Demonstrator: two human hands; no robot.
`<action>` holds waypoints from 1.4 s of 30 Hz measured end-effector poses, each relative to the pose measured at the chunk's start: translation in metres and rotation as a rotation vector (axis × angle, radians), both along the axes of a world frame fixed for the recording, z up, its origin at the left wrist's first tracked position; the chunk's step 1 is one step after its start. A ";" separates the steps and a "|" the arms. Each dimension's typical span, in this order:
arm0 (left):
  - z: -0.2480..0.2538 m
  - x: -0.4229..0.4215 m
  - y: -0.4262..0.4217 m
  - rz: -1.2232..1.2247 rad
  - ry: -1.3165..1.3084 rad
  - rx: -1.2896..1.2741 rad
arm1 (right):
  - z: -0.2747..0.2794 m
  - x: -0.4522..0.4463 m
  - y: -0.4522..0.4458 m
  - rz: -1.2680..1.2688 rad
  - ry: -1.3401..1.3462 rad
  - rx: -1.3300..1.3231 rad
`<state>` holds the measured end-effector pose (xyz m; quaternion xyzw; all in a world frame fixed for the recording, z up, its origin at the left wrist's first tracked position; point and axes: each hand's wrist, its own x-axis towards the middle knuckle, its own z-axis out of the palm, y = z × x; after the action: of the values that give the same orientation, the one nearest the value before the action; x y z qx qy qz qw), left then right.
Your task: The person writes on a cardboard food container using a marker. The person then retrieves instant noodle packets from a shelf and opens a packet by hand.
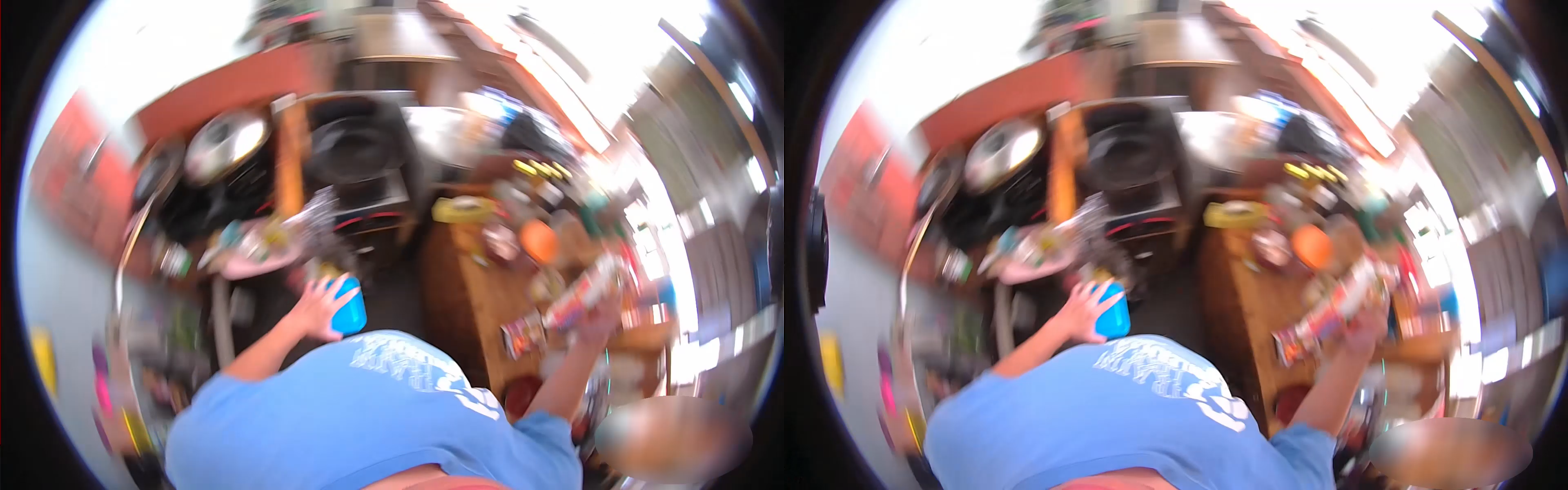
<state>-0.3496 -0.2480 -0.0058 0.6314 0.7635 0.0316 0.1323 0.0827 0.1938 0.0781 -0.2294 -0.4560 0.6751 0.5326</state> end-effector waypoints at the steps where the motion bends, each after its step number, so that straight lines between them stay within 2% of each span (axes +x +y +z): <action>1: 0.011 -0.005 -0.019 0.074 -0.018 -0.063 | -0.007 -0.030 -0.002 0.108 -0.013 -0.035; 6: 0.010 -0.041 -0.140 0.461 0.027 0.017 | -0.010 -0.217 -0.076 0.686 -0.085 -0.131; 12: 0.003 -0.089 -0.293 0.974 0.153 0.089 | -0.006 -0.352 -0.183 1.169 -0.173 -0.169; 13: 0.008 -0.101 -0.320 1.060 0.194 0.088 | 0.012 -0.370 -0.212 1.159 -0.229 -0.204; 16: 0.027 -0.147 -0.399 1.321 0.336 0.077 | 0.013 -0.413 -0.250 1.259 -0.293 -0.265; 18: 0.028 -0.193 -0.462 1.422 0.376 0.205 | 0.008 -0.435 -0.270 1.318 -0.328 -0.278; 20: 0.032 -0.246 -0.520 1.503 0.532 0.183 | 0.004 -0.454 -0.290 1.369 -0.338 -0.305; 23: 0.040 -0.324 -0.588 1.588 0.464 0.226 | 0.003 -0.468 -0.320 1.368 -0.447 -0.301; 25: 0.039 -0.367 -0.613 1.757 0.440 0.099 | 0.001 -0.471 -0.330 1.357 -0.547 -0.291; 29: 0.009 -0.423 -0.650 1.809 0.379 -0.008 | -0.004 -0.473 -0.340 1.312 -0.615 -0.356; 31: -0.011 -0.438 -0.668 1.814 0.439 -0.054 | -0.016 -0.468 -0.333 1.306 -0.569 -0.471; 34: -0.002 -0.440 -0.669 1.723 0.509 -0.190 | -0.021 -0.465 -0.331 1.262 -0.572 -0.462; 37: -0.010 -0.447 -0.687 1.523 0.572 -0.192 | -0.014 -0.469 -0.336 1.244 -0.558 -0.476; 40: -0.009 -0.442 -0.680 1.586 0.554 -0.236 | -0.012 -0.470 -0.338 1.225 -0.541 -0.464; 42: -0.008 -0.441 -0.677 1.635 0.529 -0.168 | -0.012 -0.468 -0.338 1.175 -0.545 -0.460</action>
<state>-0.7903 -0.9249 -0.0137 -0.1414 0.9837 -0.0877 -0.0677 -0.3857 -0.1444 0.0663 -0.2131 -0.4675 0.8498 -0.1179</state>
